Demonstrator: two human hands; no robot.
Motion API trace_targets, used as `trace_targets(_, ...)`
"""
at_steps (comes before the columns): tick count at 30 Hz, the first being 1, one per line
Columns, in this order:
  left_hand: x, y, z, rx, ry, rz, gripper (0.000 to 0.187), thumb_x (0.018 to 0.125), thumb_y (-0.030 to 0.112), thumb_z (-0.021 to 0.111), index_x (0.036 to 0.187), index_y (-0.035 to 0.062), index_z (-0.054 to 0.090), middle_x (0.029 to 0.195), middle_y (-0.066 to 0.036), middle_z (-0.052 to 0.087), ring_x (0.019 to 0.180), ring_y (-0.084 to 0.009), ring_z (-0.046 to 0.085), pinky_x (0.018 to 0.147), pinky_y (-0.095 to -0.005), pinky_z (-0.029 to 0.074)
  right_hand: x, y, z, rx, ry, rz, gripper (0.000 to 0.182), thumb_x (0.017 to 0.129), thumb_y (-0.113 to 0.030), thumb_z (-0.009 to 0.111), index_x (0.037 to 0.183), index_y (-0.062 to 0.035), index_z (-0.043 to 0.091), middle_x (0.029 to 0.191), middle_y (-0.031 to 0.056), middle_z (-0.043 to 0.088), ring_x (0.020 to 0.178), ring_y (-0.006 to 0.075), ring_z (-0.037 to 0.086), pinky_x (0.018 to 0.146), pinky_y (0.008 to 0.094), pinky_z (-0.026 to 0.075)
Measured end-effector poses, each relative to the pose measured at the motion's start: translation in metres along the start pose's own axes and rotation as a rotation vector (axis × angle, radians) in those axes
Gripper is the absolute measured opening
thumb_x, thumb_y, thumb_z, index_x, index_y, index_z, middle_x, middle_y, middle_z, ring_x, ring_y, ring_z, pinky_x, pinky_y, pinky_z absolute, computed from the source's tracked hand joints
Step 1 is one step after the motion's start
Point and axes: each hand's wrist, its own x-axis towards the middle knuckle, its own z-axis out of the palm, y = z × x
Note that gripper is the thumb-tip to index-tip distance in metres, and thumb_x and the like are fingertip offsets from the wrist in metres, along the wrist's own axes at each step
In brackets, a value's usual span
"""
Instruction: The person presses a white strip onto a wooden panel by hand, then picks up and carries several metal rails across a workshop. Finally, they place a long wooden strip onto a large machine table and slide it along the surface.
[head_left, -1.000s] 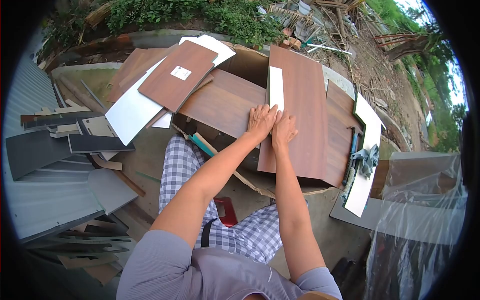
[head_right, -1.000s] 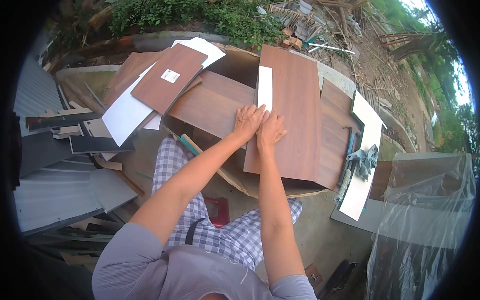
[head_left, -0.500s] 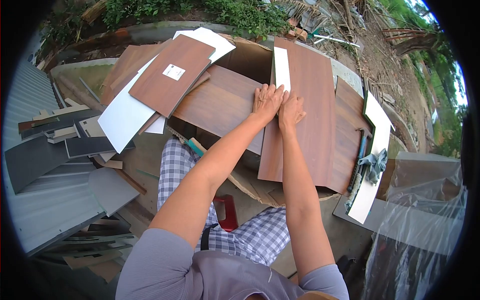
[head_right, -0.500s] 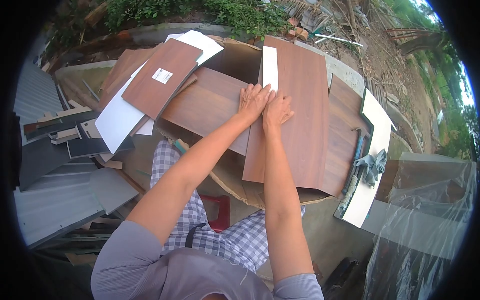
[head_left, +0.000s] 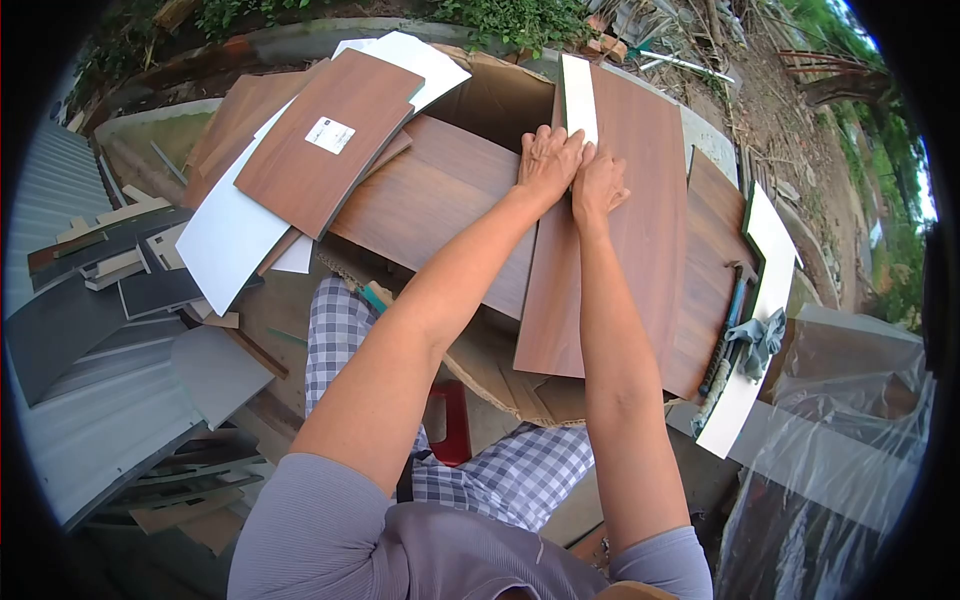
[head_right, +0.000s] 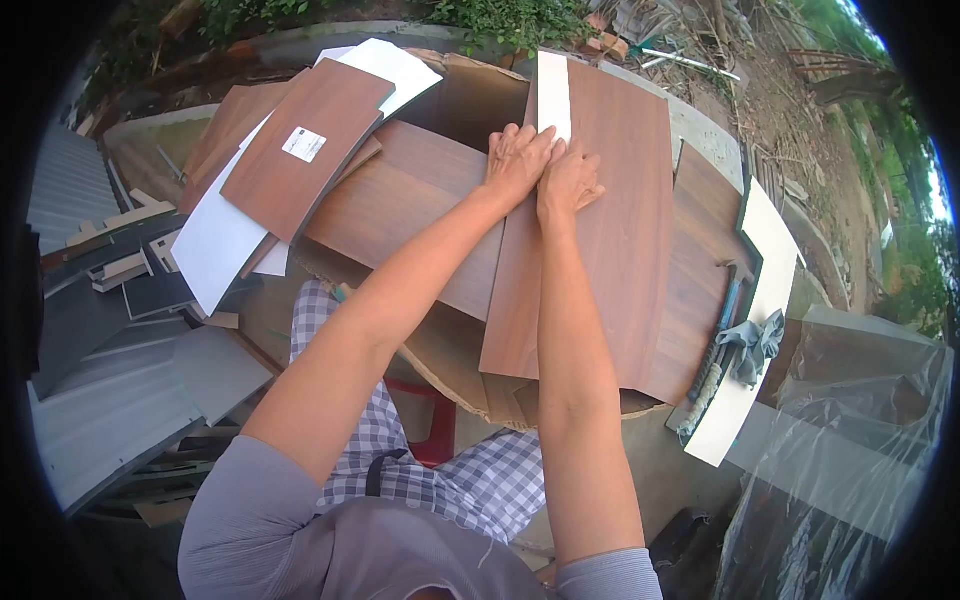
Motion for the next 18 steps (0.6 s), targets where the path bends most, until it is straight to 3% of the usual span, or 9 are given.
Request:
trace_targets(3,0.007,-0.003,0.006,-0.001,0.012,-0.001,0.025,0.086,0.024,0.050,0.105,0.0113,0.060,0.086,-0.009,0.059,0.088,-0.0270,0.051,0.075,-0.0418,0.037,0.006,0.000,0.003,0.042,0.020,-0.008,0.029,0.091,-0.032,0.046,0.109,-0.0136,0.059,0.097,0.0139,0.055,0.090,0.0283,0.057,0.078,0.0434,0.033)
trace_targets(6,0.013,-0.006,0.013,-0.007,0.064,0.001,0.031,0.087,0.035,0.050,0.106,0.0140,0.063,0.082,-0.007,0.060,0.085,-0.0258,0.051,0.072,-0.0407,0.036,0.012,-0.002,0.005,0.061,0.033,-0.008,0.029,0.091,-0.032,0.046,0.109,-0.0132,0.059,0.096,0.0141,0.055,0.091,0.0283,0.057,0.079,0.0436,0.032)
trace_targets(18,-0.021,0.015,-0.006,-0.018,0.081,0.074,0.028,0.085,0.023,0.052,0.108,0.0105,0.062,0.081,-0.005,0.056,0.084,-0.0241,0.050,0.073,-0.0391,0.037,-0.019,0.020,-0.017,0.092,-0.006,-0.028,0.028,0.091,-0.033,0.046,0.105,-0.0138,0.061,0.093,0.0164,0.055,0.085,0.0308,0.057,0.075,0.0458,0.036)
